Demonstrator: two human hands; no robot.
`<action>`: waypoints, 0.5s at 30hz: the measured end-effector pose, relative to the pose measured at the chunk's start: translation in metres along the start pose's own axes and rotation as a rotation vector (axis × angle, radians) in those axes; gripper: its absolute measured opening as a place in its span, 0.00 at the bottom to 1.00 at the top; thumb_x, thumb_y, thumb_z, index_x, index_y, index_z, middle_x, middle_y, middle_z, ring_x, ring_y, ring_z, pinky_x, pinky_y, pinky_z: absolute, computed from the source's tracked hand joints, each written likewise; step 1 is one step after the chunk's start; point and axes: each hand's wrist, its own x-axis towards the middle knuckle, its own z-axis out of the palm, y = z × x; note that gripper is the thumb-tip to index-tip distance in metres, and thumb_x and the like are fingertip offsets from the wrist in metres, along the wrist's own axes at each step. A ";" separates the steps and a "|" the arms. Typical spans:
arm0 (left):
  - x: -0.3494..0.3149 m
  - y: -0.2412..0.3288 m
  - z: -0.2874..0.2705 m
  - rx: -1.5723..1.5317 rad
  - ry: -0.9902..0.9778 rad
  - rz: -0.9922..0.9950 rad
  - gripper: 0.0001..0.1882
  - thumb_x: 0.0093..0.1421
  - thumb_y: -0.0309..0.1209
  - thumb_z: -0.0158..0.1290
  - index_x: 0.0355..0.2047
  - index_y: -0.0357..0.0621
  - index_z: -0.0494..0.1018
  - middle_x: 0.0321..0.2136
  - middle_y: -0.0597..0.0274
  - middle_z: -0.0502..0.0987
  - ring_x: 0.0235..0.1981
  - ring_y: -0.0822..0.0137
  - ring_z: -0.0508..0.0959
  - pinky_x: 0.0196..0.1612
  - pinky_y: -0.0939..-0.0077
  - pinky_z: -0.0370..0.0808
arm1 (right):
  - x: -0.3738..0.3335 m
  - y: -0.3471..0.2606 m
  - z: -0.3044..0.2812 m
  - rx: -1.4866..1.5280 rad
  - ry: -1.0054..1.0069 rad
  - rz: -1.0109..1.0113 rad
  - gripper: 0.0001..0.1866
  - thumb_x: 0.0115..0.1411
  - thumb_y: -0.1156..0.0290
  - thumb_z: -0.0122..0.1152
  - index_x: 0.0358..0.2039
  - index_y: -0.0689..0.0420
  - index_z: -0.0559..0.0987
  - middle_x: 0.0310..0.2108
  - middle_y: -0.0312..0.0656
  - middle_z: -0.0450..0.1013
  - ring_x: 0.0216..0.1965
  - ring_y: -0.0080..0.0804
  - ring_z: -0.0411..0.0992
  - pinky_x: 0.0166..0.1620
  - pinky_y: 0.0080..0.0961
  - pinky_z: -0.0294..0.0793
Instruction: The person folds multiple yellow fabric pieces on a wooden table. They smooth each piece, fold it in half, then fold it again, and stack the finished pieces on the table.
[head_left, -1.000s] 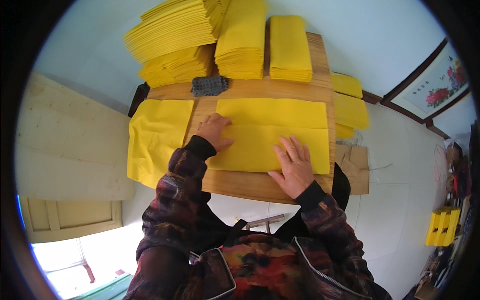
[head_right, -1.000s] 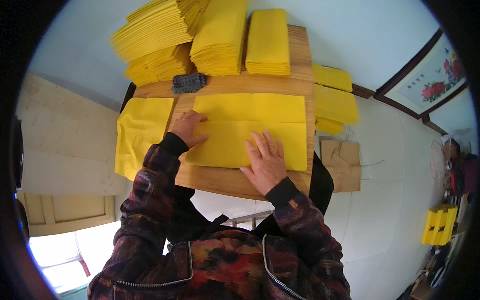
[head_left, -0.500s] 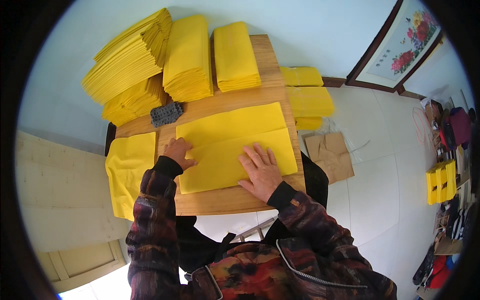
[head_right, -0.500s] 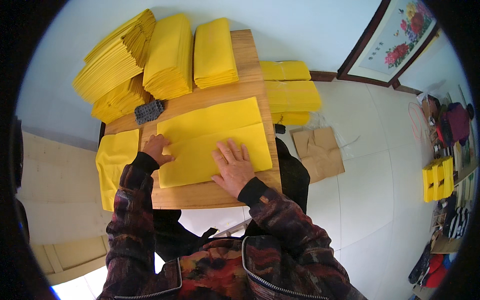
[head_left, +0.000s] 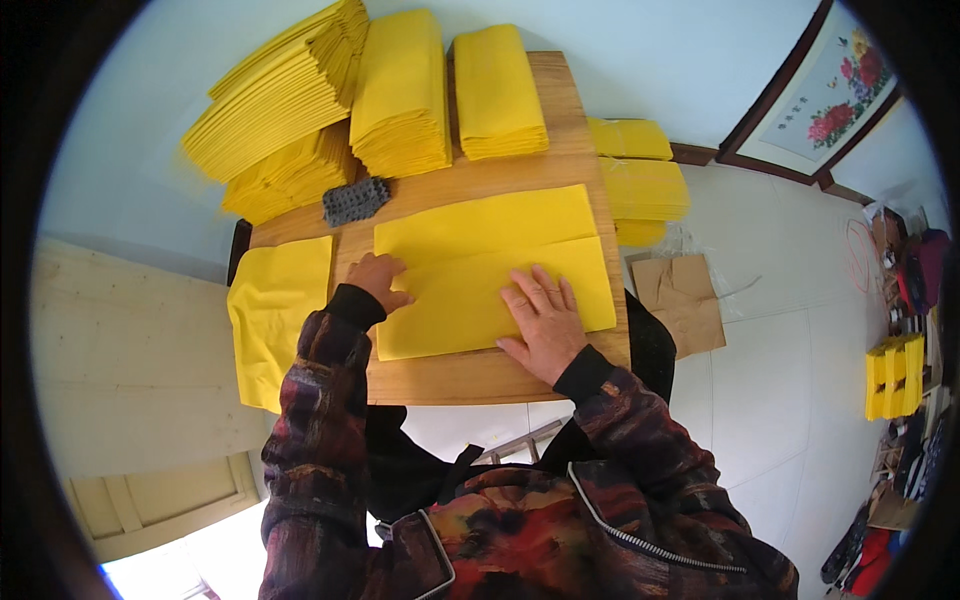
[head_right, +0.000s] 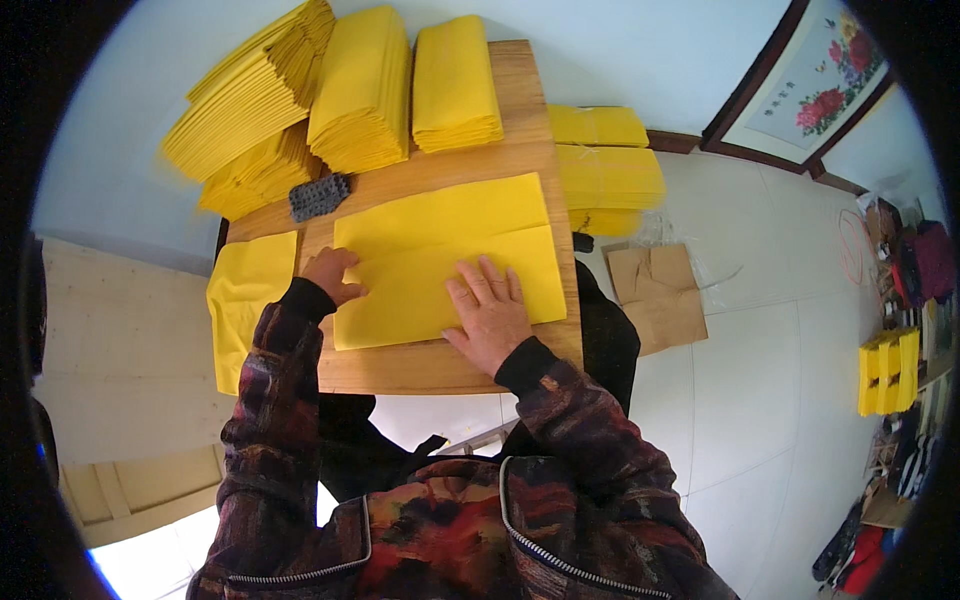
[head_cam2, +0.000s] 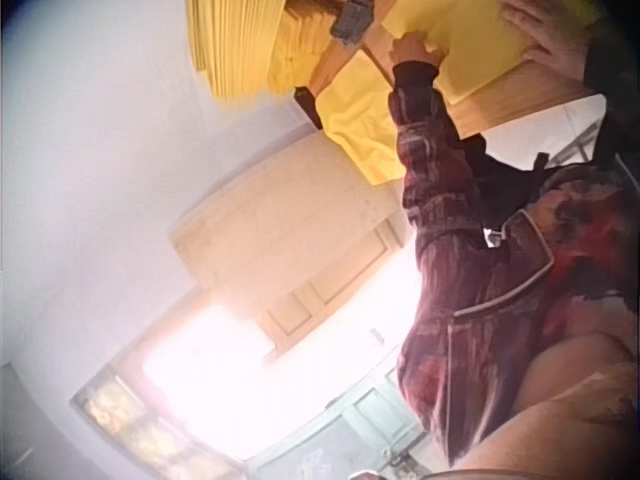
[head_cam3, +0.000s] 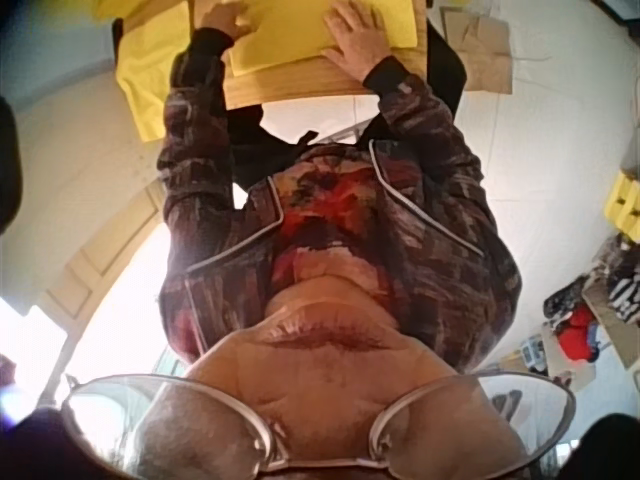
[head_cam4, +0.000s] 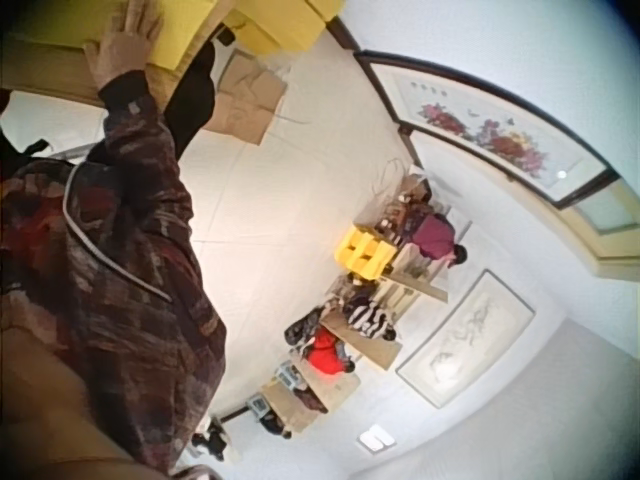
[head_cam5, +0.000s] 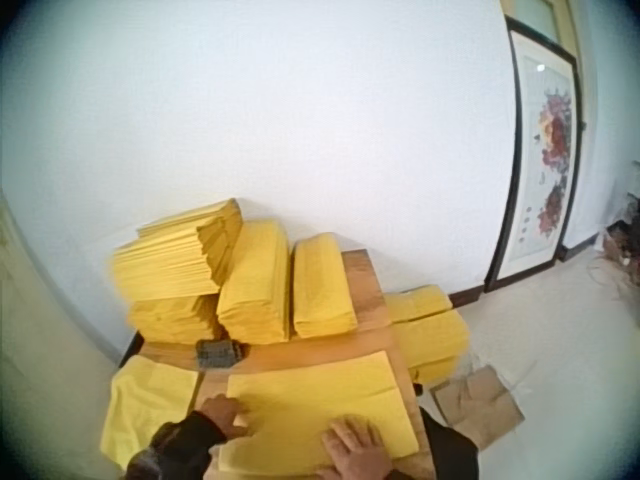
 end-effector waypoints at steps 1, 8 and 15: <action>0.002 -0.001 0.001 0.002 -0.003 0.015 0.26 0.44 0.45 0.63 0.41 0.46 0.75 0.39 0.55 0.75 0.47 0.51 0.69 0.51 0.58 0.66 | 0.001 -0.001 0.000 0.010 0.015 -0.018 0.31 0.48 0.60 0.67 0.52 0.56 0.70 0.59 0.45 0.58 0.63 0.52 0.52 0.62 0.56 0.48; 0.007 -0.007 0.003 -0.039 -0.001 0.063 0.25 0.43 0.45 0.63 0.38 0.43 0.76 0.35 0.52 0.73 0.42 0.48 0.70 0.46 0.59 0.69 | 0.005 0.045 -0.030 -0.006 0.280 0.080 0.25 0.49 0.64 0.67 0.46 0.59 0.71 0.58 0.51 0.60 0.60 0.55 0.55 0.59 0.50 0.55; 0.006 -0.004 0.002 -0.024 0.023 0.078 0.25 0.42 0.43 0.63 0.40 0.43 0.76 0.38 0.53 0.74 0.45 0.49 0.70 0.48 0.60 0.70 | -0.019 0.097 -0.043 0.147 0.372 0.312 0.11 0.53 0.69 0.63 0.30 0.61 0.72 0.56 0.59 0.61 0.57 0.56 0.59 0.55 0.41 0.62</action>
